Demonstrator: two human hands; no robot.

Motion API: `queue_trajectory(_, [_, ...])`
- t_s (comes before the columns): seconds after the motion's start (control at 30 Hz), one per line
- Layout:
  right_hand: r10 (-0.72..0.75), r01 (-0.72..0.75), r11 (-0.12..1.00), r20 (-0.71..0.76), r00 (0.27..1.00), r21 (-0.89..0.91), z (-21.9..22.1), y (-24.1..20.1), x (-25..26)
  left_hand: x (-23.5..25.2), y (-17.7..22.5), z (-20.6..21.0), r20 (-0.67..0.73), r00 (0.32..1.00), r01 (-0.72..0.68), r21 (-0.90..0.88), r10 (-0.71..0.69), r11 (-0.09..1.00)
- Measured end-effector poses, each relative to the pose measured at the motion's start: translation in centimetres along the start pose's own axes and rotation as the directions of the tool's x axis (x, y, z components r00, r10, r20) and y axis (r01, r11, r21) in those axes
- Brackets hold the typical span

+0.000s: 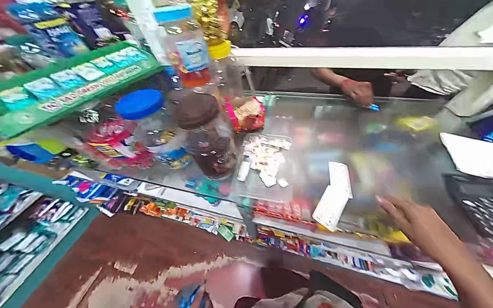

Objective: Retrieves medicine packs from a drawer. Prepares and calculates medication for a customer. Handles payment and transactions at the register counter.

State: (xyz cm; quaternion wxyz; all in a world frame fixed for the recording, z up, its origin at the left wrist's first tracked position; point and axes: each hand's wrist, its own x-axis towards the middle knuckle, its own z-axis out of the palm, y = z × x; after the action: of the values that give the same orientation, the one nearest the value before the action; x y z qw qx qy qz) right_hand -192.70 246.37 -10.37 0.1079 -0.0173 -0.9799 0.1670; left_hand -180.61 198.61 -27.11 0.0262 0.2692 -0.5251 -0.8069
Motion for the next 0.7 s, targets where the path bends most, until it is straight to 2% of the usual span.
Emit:
queue_trajectory(0.1, [0.13, -0.117, 0.988, 0.134, 0.982, -0.097, 2.5, -1.4, 0.6, 4.6, 5.1, 1.1, 0.082, 0.992, -0.1, 0.054, 0.096, 0.994])
queue_trajectory(0.2, [0.2, -0.171, 0.965, 0.135, 0.97, -0.198, 3.2, -1.3, 6.5, 8.5, 10.2, 2.5, 0.225, 0.95, -0.238, 0.069, 0.218, 0.969])
queue_trajectory(0.27, [0.147, -0.128, 0.965, 0.071, 0.987, -0.227, 2.7, -4.2, 10.5, 10.0, 13.9, 3.9, 0.309, 0.895, -0.371, 0.118, 0.321, 0.921])
queue_trajectory(0.33, [-0.038, 0.028, 0.98, -0.049, 0.998, -0.196, 1.9, -10.8, 14.0, 11.6, 17.4, 5.9, 0.332, 0.838, -0.498, 0.14, 0.434, 0.856])
queue_trajectory(0.37, [-0.106, 0.094, 0.986, -0.079, 0.991, -0.14, 1.1, -15.6, 15.3, 12.3, 18.6, 7.0, 0.317, 0.807, -0.557, 0.128, 0.499, 0.82])
queue_trajectory(0.43, [-0.237, 0.236, 0.971, -0.087, 0.968, -0.021, -0.8, -25.9, 17.1, 14.3, 20.5, 9.1, 0.313, 0.7, -0.682, 0.029, 0.641, 0.731])
queue_trajectory(0.47, [-0.325, 0.323, 0.946, -0.085, 0.942, -0.035, -1.4, -30.3, 18.1, 15.5, 21.4, 10.0, 0.322, 0.639, -0.736, -0.008, 0.699, 0.677])
queue_trajectory(0.53, [-0.439, 0.438, 0.888, 0.028, 0.898, -0.137, -2.3, -37.4, 20.2, 17.3, 23.4, 11.7, 0.363, 0.551, -0.799, -0.029, 0.751, 0.601])
queue_trajectory(0.63, [-0.31, 0.438, 0.866, 0.428, 0.849, -0.241, -3.4, -44.1, 22.8, 18.9, 25.4, 13.3, 0.394, 0.494, -0.842, -0.006, 0.775, 0.54])
queue_trajectory(0.7, [-0.216, 0.443, 0.85, 0.579, 0.786, -0.284, -3.5, -46.1, 24.0, 19.8, 26.0, 13.7, 0.426, 0.464, -0.868, 0.042, 0.777, 0.495])
